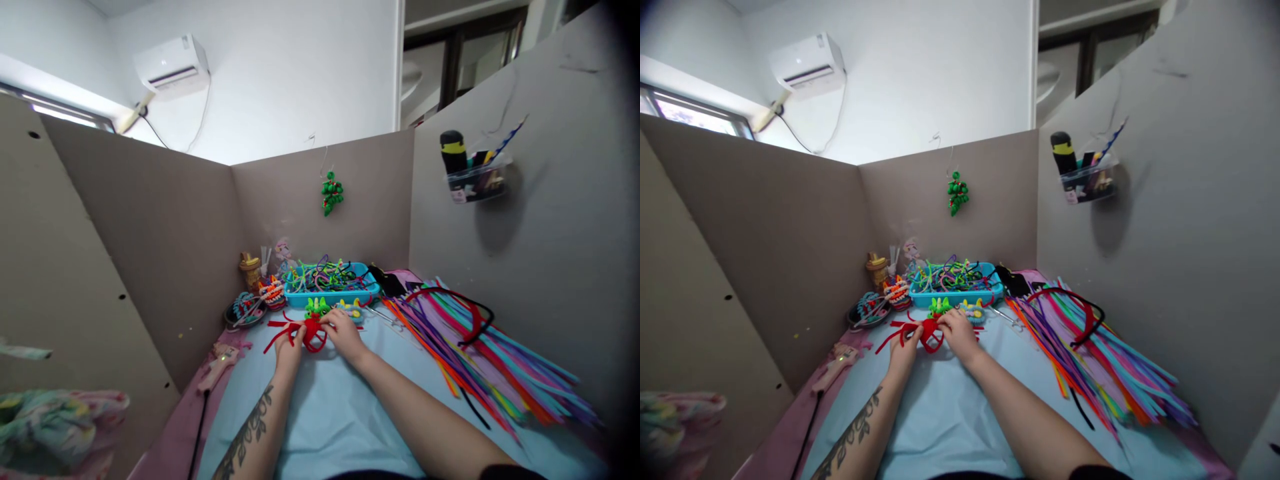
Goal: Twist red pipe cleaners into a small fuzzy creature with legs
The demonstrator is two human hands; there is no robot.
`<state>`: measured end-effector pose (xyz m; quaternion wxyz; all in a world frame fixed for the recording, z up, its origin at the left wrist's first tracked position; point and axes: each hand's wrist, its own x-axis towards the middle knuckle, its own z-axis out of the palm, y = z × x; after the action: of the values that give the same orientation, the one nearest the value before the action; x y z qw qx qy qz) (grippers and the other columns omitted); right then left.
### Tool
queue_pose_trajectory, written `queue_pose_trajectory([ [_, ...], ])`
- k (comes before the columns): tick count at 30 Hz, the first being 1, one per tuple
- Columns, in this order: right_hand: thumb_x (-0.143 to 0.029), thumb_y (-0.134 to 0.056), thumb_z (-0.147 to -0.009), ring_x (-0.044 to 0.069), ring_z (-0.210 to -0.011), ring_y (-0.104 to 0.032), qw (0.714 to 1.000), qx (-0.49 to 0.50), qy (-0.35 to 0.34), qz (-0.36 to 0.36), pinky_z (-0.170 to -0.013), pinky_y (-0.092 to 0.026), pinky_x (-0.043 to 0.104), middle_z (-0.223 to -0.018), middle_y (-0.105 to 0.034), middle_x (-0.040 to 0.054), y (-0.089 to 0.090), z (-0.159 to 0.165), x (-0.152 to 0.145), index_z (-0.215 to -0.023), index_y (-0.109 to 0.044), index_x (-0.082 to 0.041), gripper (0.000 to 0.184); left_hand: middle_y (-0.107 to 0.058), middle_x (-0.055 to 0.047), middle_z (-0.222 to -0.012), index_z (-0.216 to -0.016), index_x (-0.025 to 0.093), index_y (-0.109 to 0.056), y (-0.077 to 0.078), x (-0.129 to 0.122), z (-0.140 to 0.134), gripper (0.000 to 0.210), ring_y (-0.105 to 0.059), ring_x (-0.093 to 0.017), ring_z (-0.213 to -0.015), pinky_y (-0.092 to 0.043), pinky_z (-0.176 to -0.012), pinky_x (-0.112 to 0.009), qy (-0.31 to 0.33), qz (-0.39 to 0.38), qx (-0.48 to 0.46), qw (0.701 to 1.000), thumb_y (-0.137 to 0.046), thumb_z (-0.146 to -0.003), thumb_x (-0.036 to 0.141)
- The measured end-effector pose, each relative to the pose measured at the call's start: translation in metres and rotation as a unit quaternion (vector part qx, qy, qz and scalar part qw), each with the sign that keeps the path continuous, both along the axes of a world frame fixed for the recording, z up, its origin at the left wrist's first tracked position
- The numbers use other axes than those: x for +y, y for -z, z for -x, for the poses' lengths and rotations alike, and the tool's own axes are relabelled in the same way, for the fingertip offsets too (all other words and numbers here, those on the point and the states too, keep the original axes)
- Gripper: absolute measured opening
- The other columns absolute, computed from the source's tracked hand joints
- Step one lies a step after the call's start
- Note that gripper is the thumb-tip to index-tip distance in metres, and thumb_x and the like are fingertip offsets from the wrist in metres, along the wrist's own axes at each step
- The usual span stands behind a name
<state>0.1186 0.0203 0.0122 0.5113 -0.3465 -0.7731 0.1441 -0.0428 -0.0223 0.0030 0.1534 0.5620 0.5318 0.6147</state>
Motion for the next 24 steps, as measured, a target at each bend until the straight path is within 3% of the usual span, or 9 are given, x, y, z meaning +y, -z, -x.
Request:
queue_pose_trajectory([
  [9, -0.015, -0.054, -0.08, 0.018, -0.079, -0.051, 0.998, -0.055, -0.016, -0.036, -0.074, -0.039, 0.03, -0.077, -0.062, 0.0028, 0.0, 0.005, -0.009, -0.076, -0.063, -0.021, 0.012, -0.068, -0.006, -0.072, -0.074, 0.017, -0.065, -0.014, -0.011, -0.006, 0.021, -0.062, -0.02, -0.071, -0.047, -0.072, -0.032, -0.029, -0.001, 0.061, 0.998, -0.055, -0.074, 0.035],
  [19, -0.017, -0.051, -0.076, 0.017, -0.067, -0.053, 0.998, -0.044, -0.002, 0.042, -0.062, -0.037, 0.026, -0.064, -0.062, 0.0003, -0.002, 0.01, -0.02, -0.071, -0.065, -0.023, 0.016, -0.069, -0.006, -0.072, -0.072, 0.017, -0.066, -0.017, -0.011, -0.006, 0.022, -0.063, -0.022, -0.072, -0.048, -0.071, -0.033, -0.037, 0.031, 0.018, 0.999, -0.056, -0.072, 0.037],
  [24, -0.021, -0.057, -0.07, 0.016, -0.068, -0.054, 0.996, -0.012, -0.022, 0.085, -0.064, -0.04, 0.026, -0.067, -0.063, 0.0006, -0.002, 0.013, -0.023, -0.072, -0.066, -0.022, 0.01, -0.068, -0.006, -0.069, -0.071, 0.017, -0.066, -0.021, -0.015, -0.009, 0.021, -0.063, -0.022, -0.068, -0.048, -0.068, -0.032, -0.053, 0.021, 0.003, 0.998, -0.058, -0.07, 0.037],
])
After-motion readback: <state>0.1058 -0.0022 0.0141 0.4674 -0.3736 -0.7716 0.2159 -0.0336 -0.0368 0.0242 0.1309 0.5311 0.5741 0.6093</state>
